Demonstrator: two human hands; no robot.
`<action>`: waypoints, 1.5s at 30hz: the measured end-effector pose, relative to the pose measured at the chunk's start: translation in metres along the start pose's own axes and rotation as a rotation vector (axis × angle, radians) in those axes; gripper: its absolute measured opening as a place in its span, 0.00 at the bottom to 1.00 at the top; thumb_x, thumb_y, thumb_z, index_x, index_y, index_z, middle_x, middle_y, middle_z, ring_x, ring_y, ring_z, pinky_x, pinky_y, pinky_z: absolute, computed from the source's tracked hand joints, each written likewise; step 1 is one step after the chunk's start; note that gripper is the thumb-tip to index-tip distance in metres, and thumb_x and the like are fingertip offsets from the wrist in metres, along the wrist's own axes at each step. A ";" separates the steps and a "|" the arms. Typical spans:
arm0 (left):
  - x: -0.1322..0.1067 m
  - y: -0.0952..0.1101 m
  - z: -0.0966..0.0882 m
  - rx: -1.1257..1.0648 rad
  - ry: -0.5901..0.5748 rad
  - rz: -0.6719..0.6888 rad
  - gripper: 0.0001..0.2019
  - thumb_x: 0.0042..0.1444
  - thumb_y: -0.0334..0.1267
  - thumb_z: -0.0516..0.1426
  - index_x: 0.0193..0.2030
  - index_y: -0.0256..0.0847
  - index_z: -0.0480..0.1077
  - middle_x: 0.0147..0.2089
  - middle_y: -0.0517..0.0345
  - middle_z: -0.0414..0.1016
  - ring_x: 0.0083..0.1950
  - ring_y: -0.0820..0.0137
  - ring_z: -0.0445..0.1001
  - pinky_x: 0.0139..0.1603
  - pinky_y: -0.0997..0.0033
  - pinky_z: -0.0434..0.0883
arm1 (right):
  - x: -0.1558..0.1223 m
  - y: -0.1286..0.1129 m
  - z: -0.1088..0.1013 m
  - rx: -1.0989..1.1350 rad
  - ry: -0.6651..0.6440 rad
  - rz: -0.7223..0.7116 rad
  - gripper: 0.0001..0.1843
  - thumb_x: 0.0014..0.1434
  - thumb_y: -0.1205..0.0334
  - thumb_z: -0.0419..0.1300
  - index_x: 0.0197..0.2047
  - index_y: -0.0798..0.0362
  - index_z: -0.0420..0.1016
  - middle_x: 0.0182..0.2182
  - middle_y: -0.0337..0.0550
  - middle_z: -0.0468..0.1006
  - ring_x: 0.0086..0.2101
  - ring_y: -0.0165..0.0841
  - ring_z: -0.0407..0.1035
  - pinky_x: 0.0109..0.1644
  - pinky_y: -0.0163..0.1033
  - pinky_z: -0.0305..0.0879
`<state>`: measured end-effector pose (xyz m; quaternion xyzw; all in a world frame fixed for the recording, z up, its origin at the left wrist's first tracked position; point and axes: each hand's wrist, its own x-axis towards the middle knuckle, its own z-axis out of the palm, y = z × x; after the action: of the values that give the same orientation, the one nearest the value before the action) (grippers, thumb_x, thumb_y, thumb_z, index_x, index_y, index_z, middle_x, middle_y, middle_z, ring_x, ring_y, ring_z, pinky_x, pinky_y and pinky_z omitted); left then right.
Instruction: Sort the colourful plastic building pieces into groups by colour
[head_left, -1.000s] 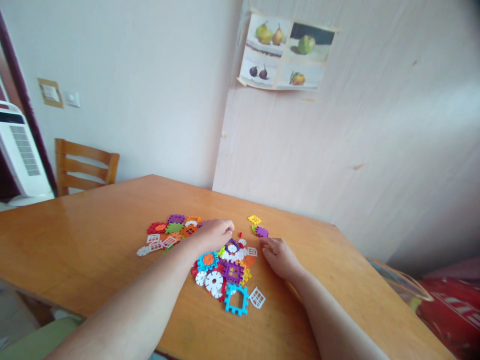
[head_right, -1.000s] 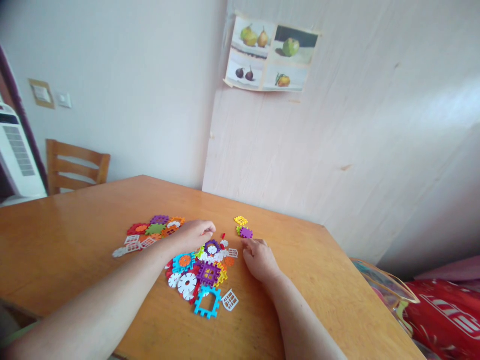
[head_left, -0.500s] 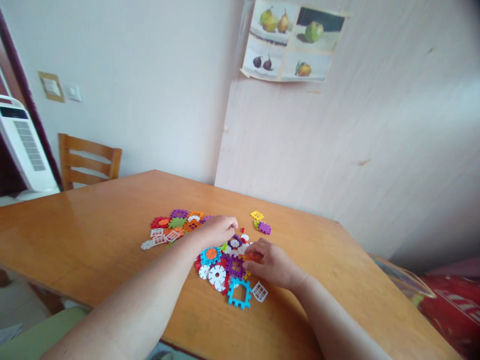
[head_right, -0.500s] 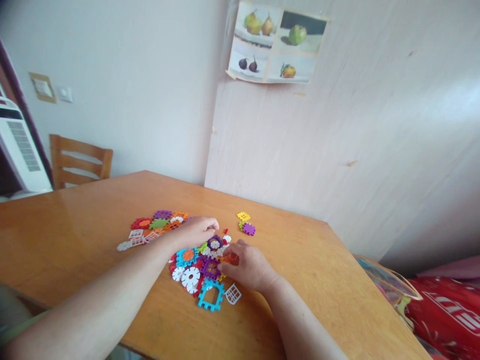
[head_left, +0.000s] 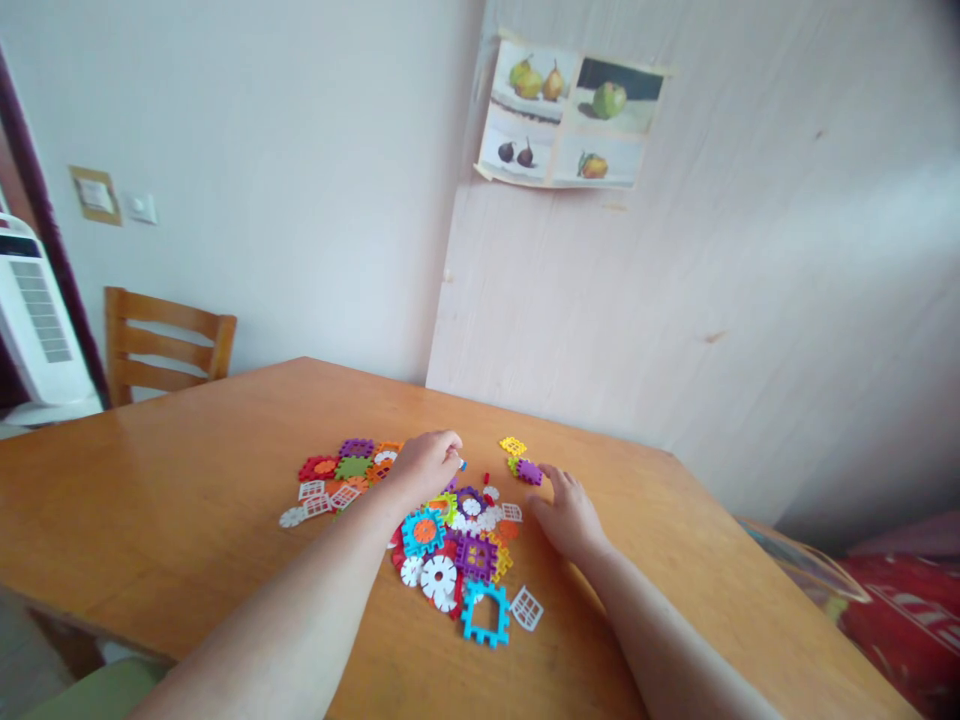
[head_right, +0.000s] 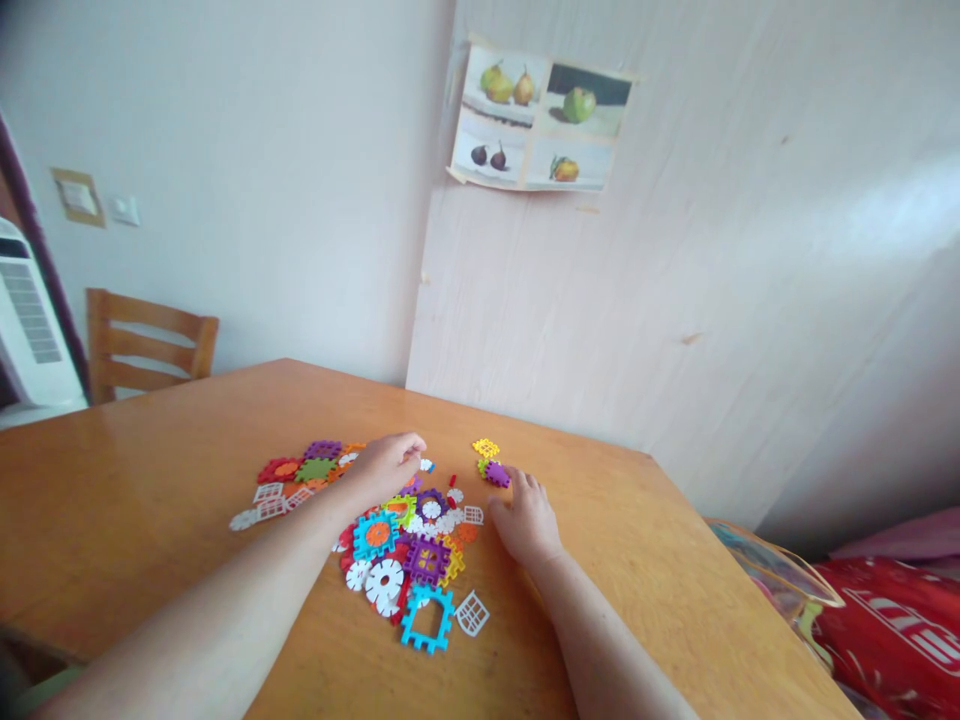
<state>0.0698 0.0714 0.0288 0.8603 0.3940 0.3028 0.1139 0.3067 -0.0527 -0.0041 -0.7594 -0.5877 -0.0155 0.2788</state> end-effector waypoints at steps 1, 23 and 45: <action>0.001 -0.002 -0.001 -0.008 0.019 -0.031 0.09 0.58 0.38 0.51 0.42 0.45 0.72 0.43 0.57 0.78 0.43 0.69 0.74 0.40 0.73 0.65 | 0.004 0.001 0.002 -0.020 -0.002 0.029 0.29 0.57 0.57 0.57 0.62 0.53 0.64 0.55 0.52 0.71 0.55 0.42 0.64 0.58 0.43 0.57; 0.004 -0.014 -0.003 -0.044 0.118 -0.205 0.08 0.58 0.39 0.51 0.39 0.46 0.71 0.39 0.60 0.78 0.40 0.69 0.73 0.37 0.73 0.62 | 0.054 0.008 0.021 -0.085 -0.069 0.210 0.18 0.63 0.52 0.49 0.41 0.50 0.77 0.37 0.47 0.80 0.37 0.37 0.71 0.37 0.36 0.59; 0.004 -0.019 -0.002 0.029 0.021 -0.277 0.11 0.59 0.37 0.49 0.44 0.46 0.71 0.43 0.57 0.79 0.44 0.67 0.75 0.40 0.71 0.64 | 0.087 -0.038 0.048 0.038 -0.146 0.038 0.18 0.66 0.53 0.47 0.42 0.52 0.75 0.38 0.47 0.79 0.38 0.34 0.70 0.36 0.34 0.56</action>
<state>0.0584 0.0870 0.0238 0.7960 0.5145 0.2874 0.1380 0.2844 0.0513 0.0011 -0.7642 -0.5920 0.0562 0.2498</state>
